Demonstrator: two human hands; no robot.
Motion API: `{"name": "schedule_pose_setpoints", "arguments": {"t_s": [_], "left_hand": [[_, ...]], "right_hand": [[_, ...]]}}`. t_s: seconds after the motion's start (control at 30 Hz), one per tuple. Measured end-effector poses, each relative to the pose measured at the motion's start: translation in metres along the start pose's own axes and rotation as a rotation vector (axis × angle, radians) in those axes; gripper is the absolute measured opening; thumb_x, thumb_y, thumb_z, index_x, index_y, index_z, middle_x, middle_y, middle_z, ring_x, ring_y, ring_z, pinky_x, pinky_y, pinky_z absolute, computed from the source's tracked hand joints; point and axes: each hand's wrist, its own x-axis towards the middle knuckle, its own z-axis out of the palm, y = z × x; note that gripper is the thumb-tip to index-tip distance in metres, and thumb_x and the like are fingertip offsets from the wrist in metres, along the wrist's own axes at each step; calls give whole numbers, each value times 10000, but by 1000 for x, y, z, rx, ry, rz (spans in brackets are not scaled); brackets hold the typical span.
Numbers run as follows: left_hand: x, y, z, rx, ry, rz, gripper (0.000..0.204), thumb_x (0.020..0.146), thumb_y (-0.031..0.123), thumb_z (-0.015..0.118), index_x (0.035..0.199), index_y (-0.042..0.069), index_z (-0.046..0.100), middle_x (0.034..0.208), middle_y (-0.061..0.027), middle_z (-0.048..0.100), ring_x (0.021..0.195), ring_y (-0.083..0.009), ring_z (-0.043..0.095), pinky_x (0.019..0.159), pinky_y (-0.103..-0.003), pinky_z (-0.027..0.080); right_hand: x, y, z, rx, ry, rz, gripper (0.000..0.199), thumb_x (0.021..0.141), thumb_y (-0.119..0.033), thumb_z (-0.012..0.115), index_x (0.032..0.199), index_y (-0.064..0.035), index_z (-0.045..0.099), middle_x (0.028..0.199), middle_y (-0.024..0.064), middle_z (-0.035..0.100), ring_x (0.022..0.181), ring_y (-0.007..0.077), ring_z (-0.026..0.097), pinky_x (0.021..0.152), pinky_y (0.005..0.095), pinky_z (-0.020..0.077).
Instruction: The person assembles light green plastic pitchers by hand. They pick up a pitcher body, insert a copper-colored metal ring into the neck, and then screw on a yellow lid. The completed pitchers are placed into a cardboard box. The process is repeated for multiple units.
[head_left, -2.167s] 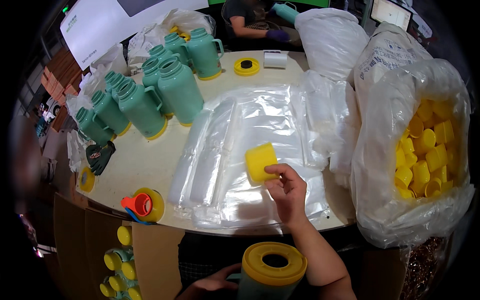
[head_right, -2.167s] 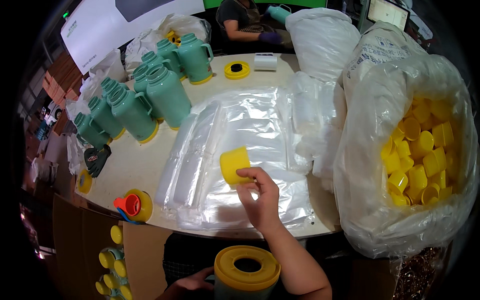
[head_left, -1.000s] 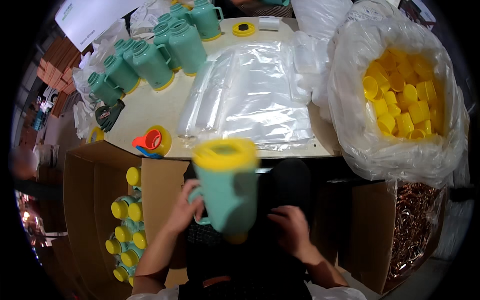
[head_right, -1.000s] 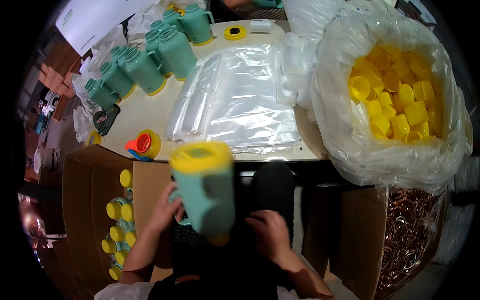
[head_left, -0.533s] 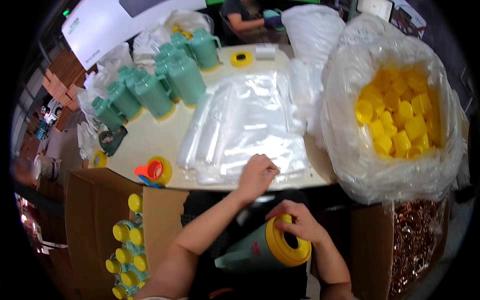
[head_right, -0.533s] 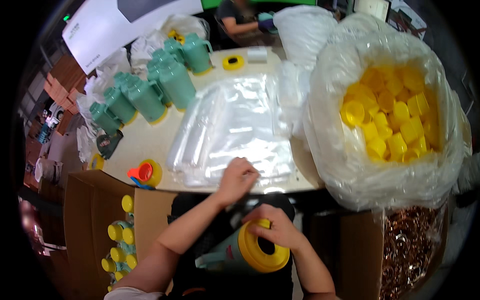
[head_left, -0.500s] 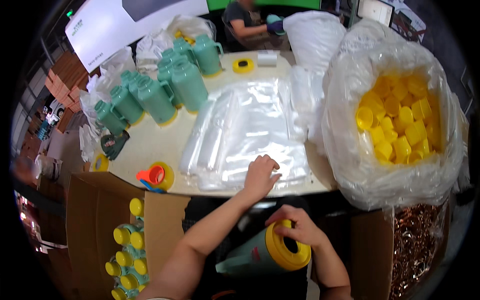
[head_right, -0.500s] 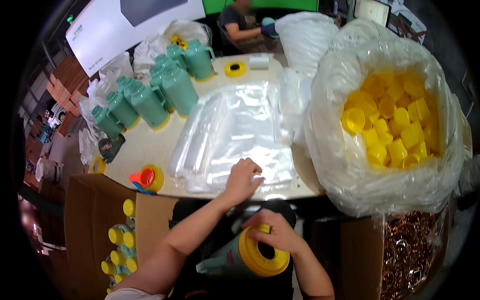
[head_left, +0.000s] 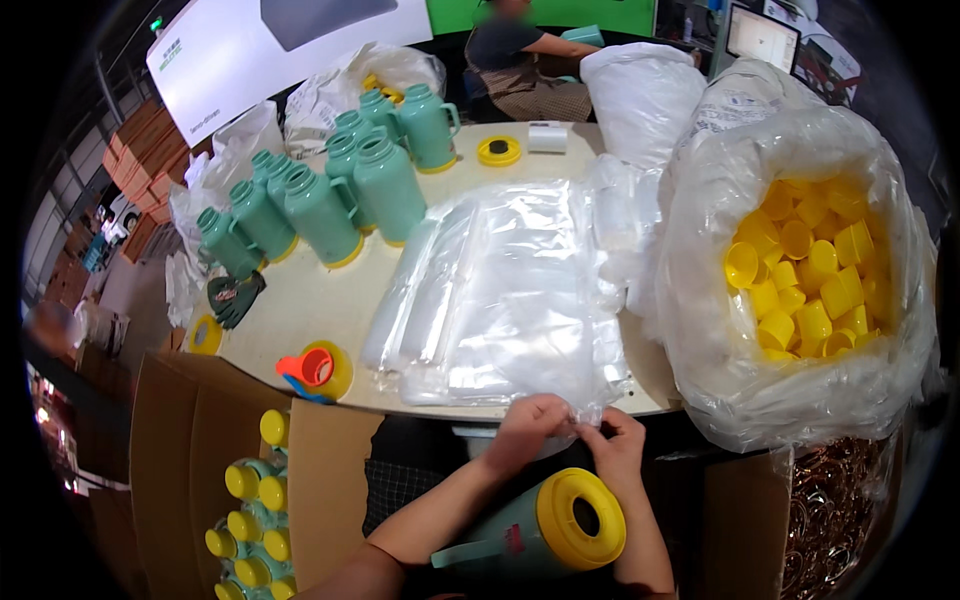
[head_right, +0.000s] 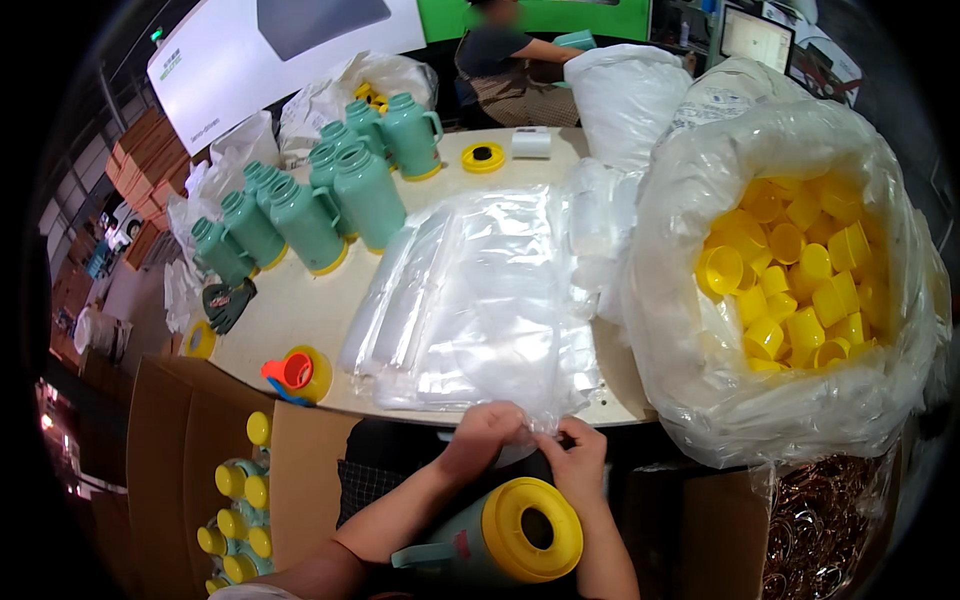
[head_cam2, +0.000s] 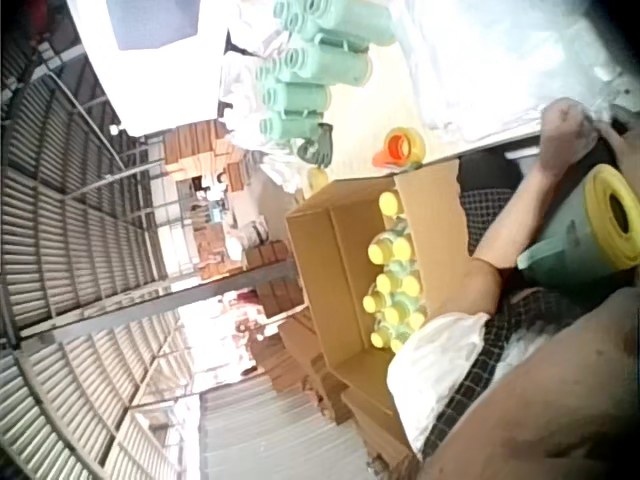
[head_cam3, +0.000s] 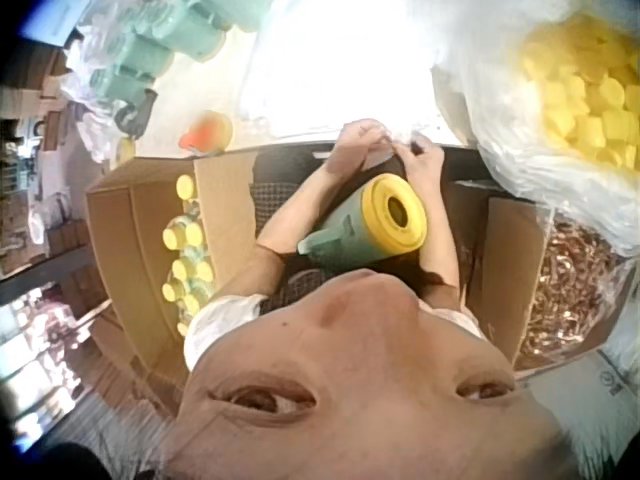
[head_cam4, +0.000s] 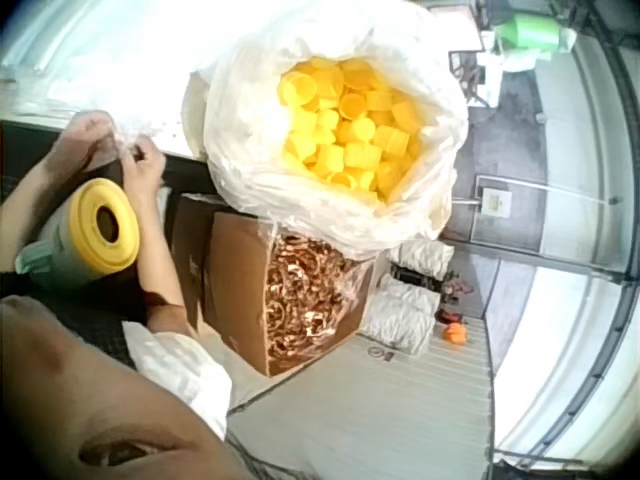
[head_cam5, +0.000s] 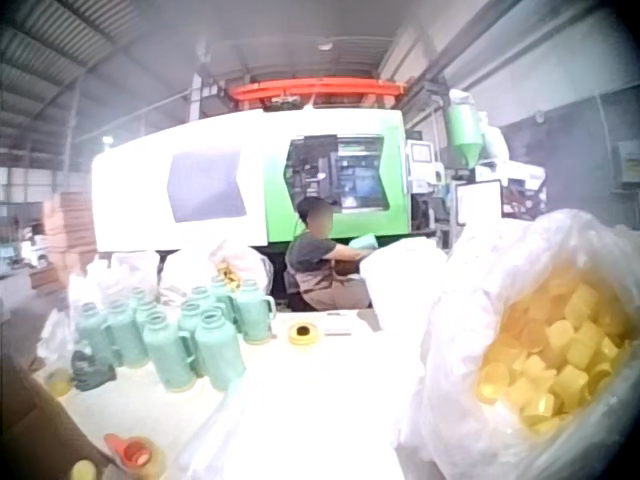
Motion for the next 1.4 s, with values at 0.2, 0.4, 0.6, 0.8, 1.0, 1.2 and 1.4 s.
{"name": "schedule_pose_setpoints", "arguments": {"t_s": [0.2, 0.4, 0.6, 0.8, 1.0, 1.2, 1.4], "left_hand": [[-25, -1, 11, 8, 113, 70, 275, 1036, 157, 509, 954, -29, 694, 924, -70, 711, 861, -134, 658, 818, -282, 532], [-32, -9, 15, -13, 316, -39, 243, 984, 121, 492, 897, -7, 680, 890, -89, 707, 832, -159, 656, 786, -301, 529], [-56, 20, -13, -774, -121, -109, 95, 928, 117, 543, 968, 47, 594, 825, -17, 560, 690, -148, 535, 696, -302, 497], [-57, 41, -1, -255, 151, -1, 293, 823, -64, 711, 1055, 41, 566, 914, -37, 572, 832, -179, 615, 770, -310, 520], [-193, 64, -7, 970, 218, 235, 834, 658, 225, 910, 1354, 75, 476, 1081, -127, 552, 1049, -333, 612, 808, -419, 532], [-315, -71, -48, 1033, 746, 137, 745, 767, 60, 740, 1419, 55, 382, 1159, -182, 561, 1013, -405, 602, 824, -487, 515], [-382, -10, -92, 1135, 1152, -83, 324, 710, 87, 717, 1030, 66, 667, 1048, -207, 583, 990, -425, 573, 794, -520, 493]], "right_hand": [[-5, -10, 0, 106, -125, -24, 139, 848, -57, 735, 964, 18, 717, 806, 38, 683, 739, 75, 582, 696, 243, 480], [-7, -29, 6, 34, -72, 83, 168, 805, -52, 735, 959, 8, 704, 811, 44, 672, 761, 91, 582, 688, 271, 487], [-9, 55, -76, 1269, 423, 387, 117, 949, -86, 543, 1015, -57, 636, 980, 93, 701, 885, 232, 682, 879, 378, 566], [-71, 5, -34, 591, 568, 44, 184, 1024, -213, 549, 912, -67, 544, 789, 21, 550, 703, 178, 549, 680, 303, 483], [-150, -6, 20, -303, 255, -434, 80, 948, -68, 531, 934, -9, 582, 903, 92, 553, 847, 212, 532, 726, 337, 446], [-215, 22, 79, -11, -573, 204, 509, 808, -141, 818, 1228, 1, 568, 1205, 154, 616, 1207, 267, 570, 999, 393, 468], [-160, -98, 182, -5, -901, -10, 804, 722, -213, 909, 1396, -38, 506, 1242, 167, 675, 1165, 296, 657, 988, 408, 524]]}}
